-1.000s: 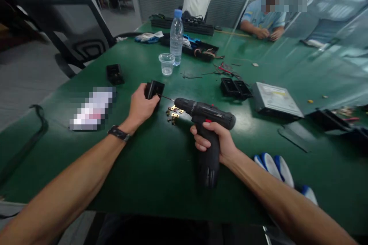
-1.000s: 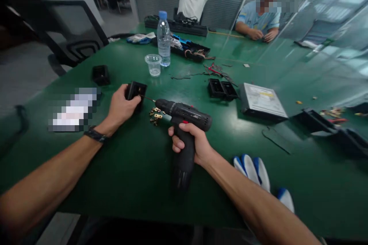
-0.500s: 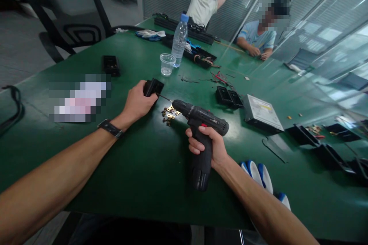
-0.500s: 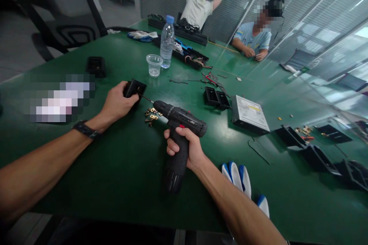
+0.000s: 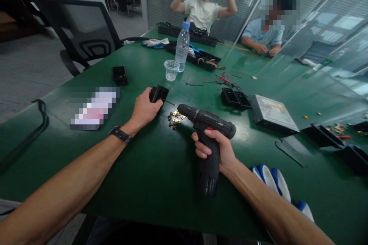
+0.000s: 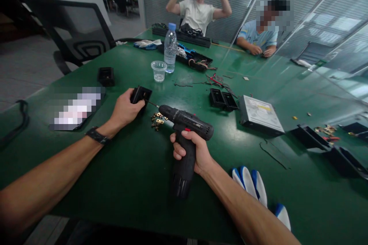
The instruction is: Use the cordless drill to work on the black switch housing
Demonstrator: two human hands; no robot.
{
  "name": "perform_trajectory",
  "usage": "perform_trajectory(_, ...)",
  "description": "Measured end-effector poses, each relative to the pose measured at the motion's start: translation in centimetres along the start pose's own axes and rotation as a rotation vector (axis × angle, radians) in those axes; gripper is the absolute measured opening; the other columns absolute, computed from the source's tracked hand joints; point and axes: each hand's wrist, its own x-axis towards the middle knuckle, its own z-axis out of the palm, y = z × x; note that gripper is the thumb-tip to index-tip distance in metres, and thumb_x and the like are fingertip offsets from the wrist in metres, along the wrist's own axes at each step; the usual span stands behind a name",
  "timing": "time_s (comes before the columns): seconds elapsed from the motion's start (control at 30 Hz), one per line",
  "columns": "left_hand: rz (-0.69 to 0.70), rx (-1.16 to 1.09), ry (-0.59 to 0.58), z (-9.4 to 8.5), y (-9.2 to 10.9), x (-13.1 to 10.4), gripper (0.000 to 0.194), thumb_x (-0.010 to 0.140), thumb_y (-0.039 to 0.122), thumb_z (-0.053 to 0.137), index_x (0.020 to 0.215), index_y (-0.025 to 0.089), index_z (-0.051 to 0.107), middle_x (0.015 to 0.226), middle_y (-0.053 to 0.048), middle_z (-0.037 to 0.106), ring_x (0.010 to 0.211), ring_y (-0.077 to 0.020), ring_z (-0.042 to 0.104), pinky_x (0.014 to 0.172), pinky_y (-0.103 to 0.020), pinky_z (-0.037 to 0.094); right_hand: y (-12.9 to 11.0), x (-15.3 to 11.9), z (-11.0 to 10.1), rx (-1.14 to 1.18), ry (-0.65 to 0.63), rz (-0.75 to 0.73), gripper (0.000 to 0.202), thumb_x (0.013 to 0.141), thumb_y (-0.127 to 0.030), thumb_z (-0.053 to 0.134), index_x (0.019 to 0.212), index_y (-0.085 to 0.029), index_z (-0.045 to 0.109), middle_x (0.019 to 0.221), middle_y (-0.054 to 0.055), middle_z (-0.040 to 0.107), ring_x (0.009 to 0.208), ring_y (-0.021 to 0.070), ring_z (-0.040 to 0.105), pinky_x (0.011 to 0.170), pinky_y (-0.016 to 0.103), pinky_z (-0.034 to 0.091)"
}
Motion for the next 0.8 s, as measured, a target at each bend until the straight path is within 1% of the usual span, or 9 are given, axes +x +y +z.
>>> perform_trajectory(0.13, -0.01, 0.002, 0.001, -0.12, 0.21, -0.07, 0.027, 0.077, 0.033, 0.063, 0.098, 0.017, 0.06, 0.088, -0.004, 0.065, 0.076, -0.0191, 0.057, 0.07, -0.03, 0.043, -0.01, 0.06, 0.09, 0.016, -0.009, -0.004, 0.035, 0.094, -0.03, 0.045, 0.091, -0.005, 0.07, 0.055, -0.002, 0.042, 0.045, 0.0091, 0.03, 0.049, 0.02, 0.04)
perform_trajectory(0.27, -0.004, 0.005, 0.0, -0.06, 0.17, -0.13, 0.028, 0.078, 0.034, 0.061, 0.1, 0.017, 0.06, 0.088, -0.004, 0.065, 0.077, -0.0186, 0.057, 0.07, -0.029, 0.043, -0.05, 0.11, 0.25, 0.032, 0.008, -0.019, 0.032, 0.093, -0.029, 0.047, 0.09, -0.006, 0.069, 0.057, -0.002, 0.044, 0.045, 0.0091, 0.029, 0.047, 0.02, 0.04)
perform_trajectory(0.53, 0.012, -0.036, 0.0, -0.03, 0.16, -0.24, 0.025, 0.078, 0.032, 0.062, 0.098, 0.018, 0.06, 0.087, -0.004, 0.065, 0.075, -0.0174, 0.056, 0.069, -0.029, 0.042, -0.16, -0.08, 0.38, 0.06, 0.032, -0.001, 0.032, 0.093, -0.029, 0.048, 0.091, -0.006, 0.069, 0.059, 0.0, 0.045, 0.046, 0.0087, 0.028, 0.047, 0.02, 0.04)
perform_trajectory(0.67, 0.004, -0.039, -0.001, 0.0, 0.05, -0.23, 0.024, 0.078, 0.032, 0.062, 0.097, 0.018, 0.059, 0.085, -0.004, 0.064, 0.073, -0.0169, 0.055, 0.068, -0.029, 0.041, -0.44, -0.12, 0.7, 0.084, 0.044, 0.02, 0.033, 0.093, -0.029, 0.048, 0.087, -0.005, 0.069, 0.055, -0.003, 0.04, 0.046, 0.008, 0.023, 0.047, 0.019, 0.038)
perform_trajectory(0.8, 0.025, -0.046, 0.01, 0.1, -0.04, -0.22, 0.024, 0.078, 0.031, 0.062, 0.098, 0.018, 0.059, 0.085, -0.003, 0.064, 0.074, -0.0171, 0.056, 0.068, -0.029, 0.041, -0.67, -0.15, 0.99, 0.097, 0.058, 0.056, 0.033, 0.091, -0.031, 0.049, 0.084, -0.005, 0.069, 0.051, -0.004, 0.037, 0.047, 0.0087, 0.022, 0.046, 0.019, 0.036)
